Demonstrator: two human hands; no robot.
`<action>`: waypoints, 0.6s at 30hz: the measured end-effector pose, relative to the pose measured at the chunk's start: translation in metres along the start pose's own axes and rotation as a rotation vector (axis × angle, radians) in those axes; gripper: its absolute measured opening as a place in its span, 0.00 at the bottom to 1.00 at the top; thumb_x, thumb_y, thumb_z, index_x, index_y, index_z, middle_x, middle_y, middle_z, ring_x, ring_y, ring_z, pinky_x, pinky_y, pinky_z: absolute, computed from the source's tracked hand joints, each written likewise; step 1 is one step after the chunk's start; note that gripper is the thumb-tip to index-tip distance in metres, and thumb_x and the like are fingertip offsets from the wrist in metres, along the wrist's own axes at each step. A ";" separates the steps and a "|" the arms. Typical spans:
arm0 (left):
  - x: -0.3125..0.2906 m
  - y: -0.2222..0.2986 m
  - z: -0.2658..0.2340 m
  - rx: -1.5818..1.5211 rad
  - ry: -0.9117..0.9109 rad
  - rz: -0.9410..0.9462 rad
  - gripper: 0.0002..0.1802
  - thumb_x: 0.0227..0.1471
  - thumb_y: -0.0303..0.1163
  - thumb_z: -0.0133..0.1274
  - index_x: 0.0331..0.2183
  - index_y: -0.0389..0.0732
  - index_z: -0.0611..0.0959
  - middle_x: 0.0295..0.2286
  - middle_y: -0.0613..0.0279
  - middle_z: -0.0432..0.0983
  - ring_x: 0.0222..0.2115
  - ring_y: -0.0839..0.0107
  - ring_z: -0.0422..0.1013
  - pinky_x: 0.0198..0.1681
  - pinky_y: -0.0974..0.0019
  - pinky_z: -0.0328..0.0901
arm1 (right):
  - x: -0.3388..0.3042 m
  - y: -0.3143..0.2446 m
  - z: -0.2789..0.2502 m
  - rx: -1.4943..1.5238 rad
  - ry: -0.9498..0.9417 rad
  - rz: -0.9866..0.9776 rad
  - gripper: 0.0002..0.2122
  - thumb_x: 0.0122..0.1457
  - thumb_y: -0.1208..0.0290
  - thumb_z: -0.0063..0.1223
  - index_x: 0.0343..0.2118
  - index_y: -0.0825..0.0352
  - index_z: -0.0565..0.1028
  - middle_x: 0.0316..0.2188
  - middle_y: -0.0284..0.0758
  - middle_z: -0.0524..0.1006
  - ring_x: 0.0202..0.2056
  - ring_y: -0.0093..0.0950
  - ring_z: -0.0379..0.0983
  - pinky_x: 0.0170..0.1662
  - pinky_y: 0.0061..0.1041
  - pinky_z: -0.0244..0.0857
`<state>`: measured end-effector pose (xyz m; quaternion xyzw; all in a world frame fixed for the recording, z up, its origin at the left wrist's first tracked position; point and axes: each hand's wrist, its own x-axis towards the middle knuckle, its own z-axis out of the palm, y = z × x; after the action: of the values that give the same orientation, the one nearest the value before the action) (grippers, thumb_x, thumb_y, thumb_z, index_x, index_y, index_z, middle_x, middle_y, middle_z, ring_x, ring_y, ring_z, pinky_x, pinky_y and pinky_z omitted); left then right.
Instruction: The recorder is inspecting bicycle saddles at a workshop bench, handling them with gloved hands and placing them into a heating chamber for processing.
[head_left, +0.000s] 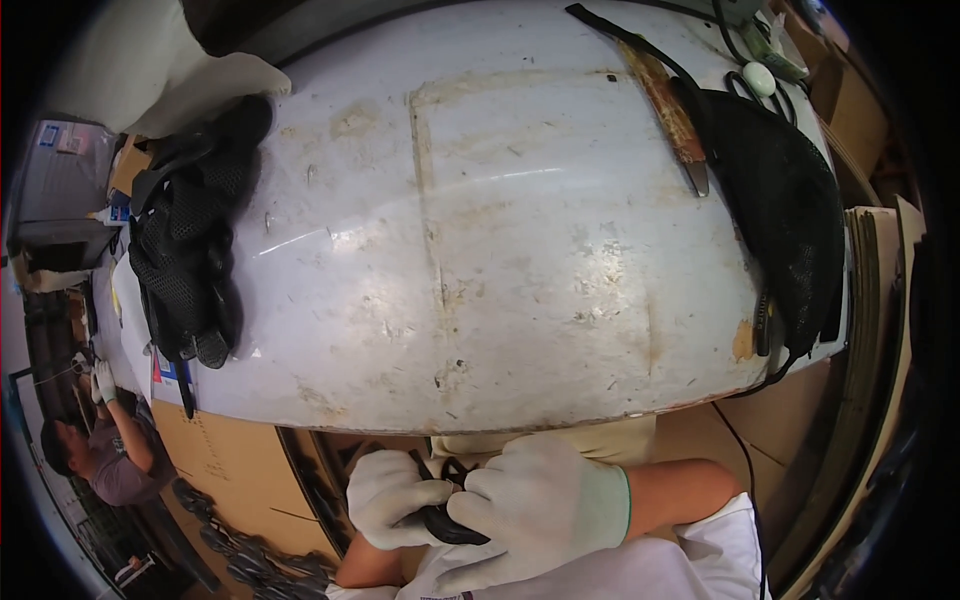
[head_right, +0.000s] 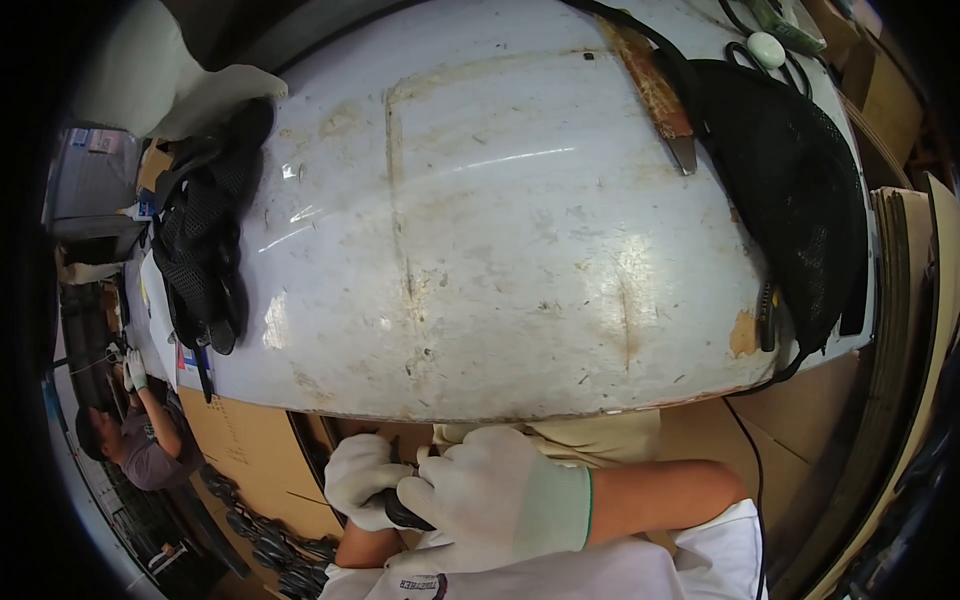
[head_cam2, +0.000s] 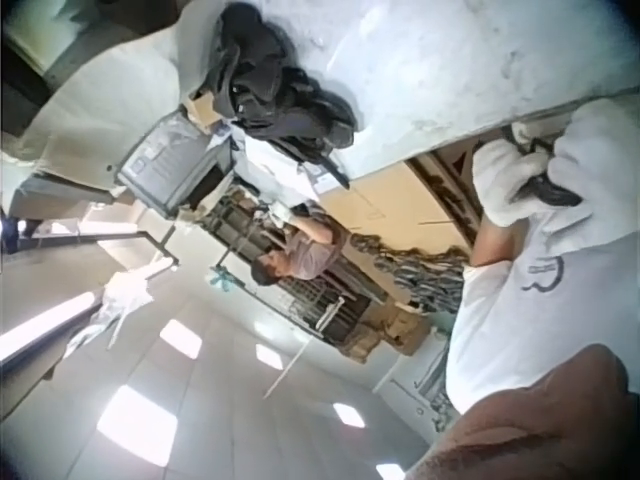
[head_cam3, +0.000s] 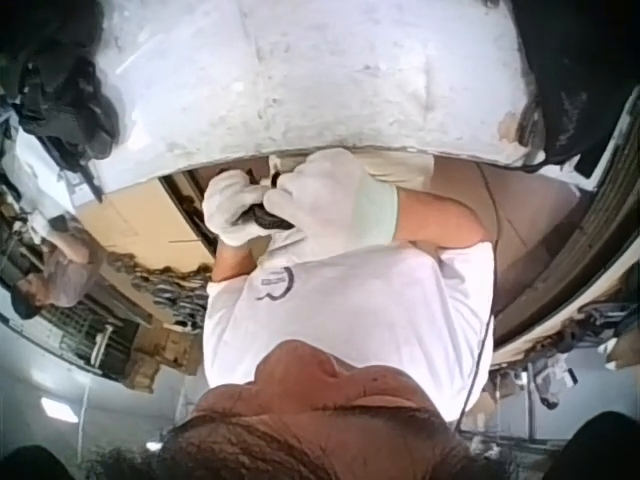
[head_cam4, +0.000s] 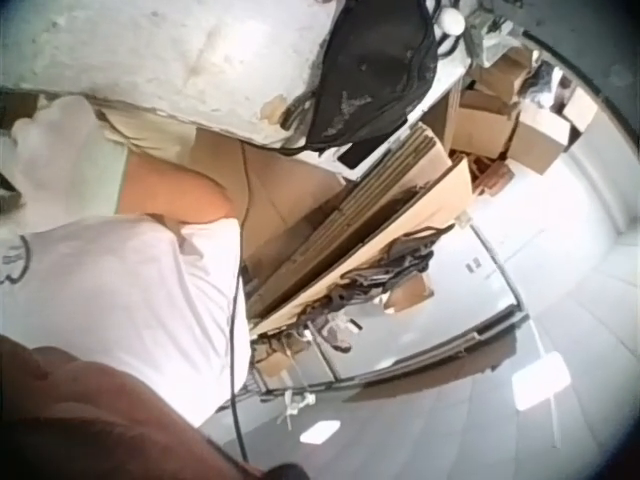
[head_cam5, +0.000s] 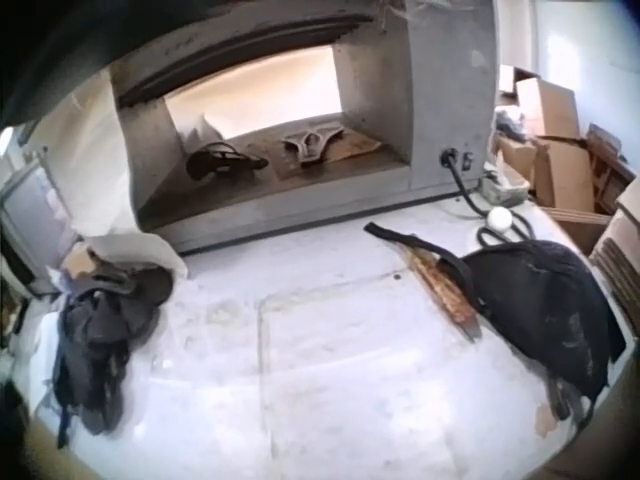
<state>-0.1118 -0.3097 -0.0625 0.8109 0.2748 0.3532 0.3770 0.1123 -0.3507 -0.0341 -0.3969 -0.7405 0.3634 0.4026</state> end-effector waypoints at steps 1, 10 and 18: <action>0.006 0.008 -0.008 0.094 -0.104 0.000 0.22 0.31 0.44 0.69 0.29 0.39 0.89 0.14 0.67 0.63 0.13 0.66 0.64 0.18 0.62 0.54 | 0.000 -0.002 -0.003 -0.028 -0.009 0.029 0.22 0.62 0.48 0.60 0.20 0.62 0.73 0.13 0.31 0.67 0.14 0.31 0.68 0.17 0.32 0.59; 0.043 0.056 -0.025 0.354 -0.277 0.003 0.22 0.49 0.43 0.69 0.40 0.39 0.85 0.14 0.73 0.66 0.12 0.72 0.63 0.18 0.66 0.58 | -0.009 0.008 -0.012 0.011 0.076 -0.108 0.20 0.54 0.54 0.69 0.17 0.60 0.71 0.14 0.29 0.65 0.16 0.29 0.64 0.20 0.29 0.56; 0.059 0.054 -0.011 0.446 -0.362 0.089 0.36 0.42 0.50 0.73 0.48 0.38 0.80 0.18 0.72 0.70 0.15 0.69 0.66 0.18 0.63 0.58 | -0.015 0.019 -0.030 -0.039 0.113 -0.109 0.18 0.52 0.60 0.72 0.18 0.61 0.72 0.15 0.30 0.65 0.16 0.30 0.62 0.20 0.31 0.55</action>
<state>-0.0751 -0.2940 0.0077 0.9349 0.2382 0.1496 0.2165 0.1501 -0.3494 -0.0423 -0.3834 -0.7440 0.3035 0.4554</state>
